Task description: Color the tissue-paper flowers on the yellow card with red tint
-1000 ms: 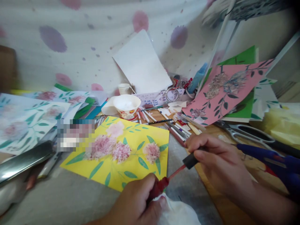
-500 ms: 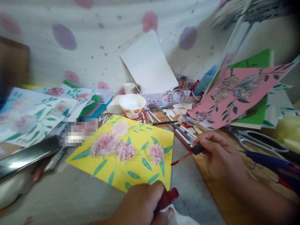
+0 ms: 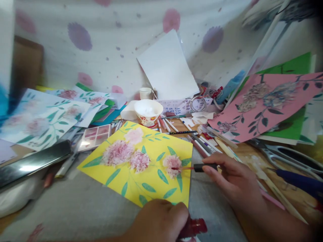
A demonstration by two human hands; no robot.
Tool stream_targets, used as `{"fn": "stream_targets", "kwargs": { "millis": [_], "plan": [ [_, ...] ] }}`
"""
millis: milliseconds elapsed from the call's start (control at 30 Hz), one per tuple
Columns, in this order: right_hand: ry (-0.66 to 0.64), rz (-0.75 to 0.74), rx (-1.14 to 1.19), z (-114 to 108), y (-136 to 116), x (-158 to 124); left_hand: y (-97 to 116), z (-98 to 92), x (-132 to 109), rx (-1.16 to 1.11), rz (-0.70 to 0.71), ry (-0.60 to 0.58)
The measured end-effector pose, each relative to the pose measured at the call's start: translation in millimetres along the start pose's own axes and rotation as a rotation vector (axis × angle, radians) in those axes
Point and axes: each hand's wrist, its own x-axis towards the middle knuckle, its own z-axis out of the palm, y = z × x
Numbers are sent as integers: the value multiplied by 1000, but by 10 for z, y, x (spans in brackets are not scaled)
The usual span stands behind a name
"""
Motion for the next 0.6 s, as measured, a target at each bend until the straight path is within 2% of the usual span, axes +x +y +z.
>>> {"fn": "stream_targets", "kwargs": {
  "millis": [67, 167, 233, 400, 600],
  "plan": [
    [-2, 7, 27, 5, -14, -6, -1, 0, 0, 0, 25, 17],
    [-100, -28, 31, 26, -29, -9, -11, 26, 8, 22, 53, 50],
    [-106, -33, 25, 28, -14, -11, -22, 55, 15, 32, 61, 59],
    [69, 159, 137, -6, 101, -21, -33, 91, 15, 29, 58, 29],
    [-19, 296, 275, 57, 159, 43, -35, 58, 24, 58, 24, -2]
  ]
}}
